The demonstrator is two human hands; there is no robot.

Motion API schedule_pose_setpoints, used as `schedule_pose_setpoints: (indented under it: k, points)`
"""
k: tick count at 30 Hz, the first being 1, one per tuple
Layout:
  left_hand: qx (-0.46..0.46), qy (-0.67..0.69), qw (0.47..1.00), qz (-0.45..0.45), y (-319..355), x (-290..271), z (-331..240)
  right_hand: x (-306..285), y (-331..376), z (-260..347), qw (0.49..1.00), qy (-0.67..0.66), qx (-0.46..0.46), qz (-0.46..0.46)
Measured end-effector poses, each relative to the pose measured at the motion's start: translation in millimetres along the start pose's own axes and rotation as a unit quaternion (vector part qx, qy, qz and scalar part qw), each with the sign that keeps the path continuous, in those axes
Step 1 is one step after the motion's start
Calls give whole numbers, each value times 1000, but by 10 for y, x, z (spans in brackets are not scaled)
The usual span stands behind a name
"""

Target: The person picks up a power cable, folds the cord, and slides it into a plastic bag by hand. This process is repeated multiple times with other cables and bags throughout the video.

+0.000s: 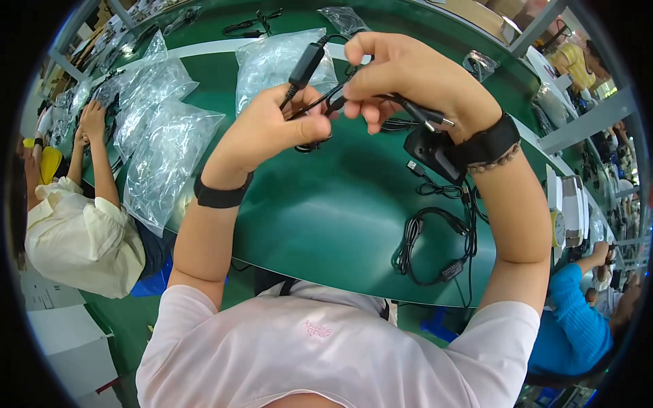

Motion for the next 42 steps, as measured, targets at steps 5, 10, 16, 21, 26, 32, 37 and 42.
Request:
schedule_pose_setpoints:
  k: [5,10,16,21,26,32,37,42]
  points:
    - [-19,140,989,-51,5,129,24,-17,59,-98,958,-285,0,-38]
    - [36,247,963,-103,18,42,-117,-130,-14,-410,927,-343,-97,-116]
    - [44,39,984,-167,35,45,-25,143,303,-202,906,49,-295,-299]
    - [46,-69,981,-174,-26,-1,9,286,713,203,670,378,-524,-365]
    - [118,-163,979,11,60,287,-79,419,463,3,589,605,-482,-231]
    - [132,-277,946,102,137,328,-99,132,392,-221,777,453,-420,-122]
    - [189,-272,931,156,176,336,-33,242,393,-477,920,202,-326,-79]
    - [-69,-132,979,141,147,279,20,403,704,-193,666,504,-492,-246]
Point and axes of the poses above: each hand's wrist, its own y-axis away from the middle knuckle, its own x-axis out of the palm, z = x × y, the point moved 7 cm from there along -y, towards the middle knuckle, and after that the axes turned 12 degrees about -z, right-handed, at the moved point
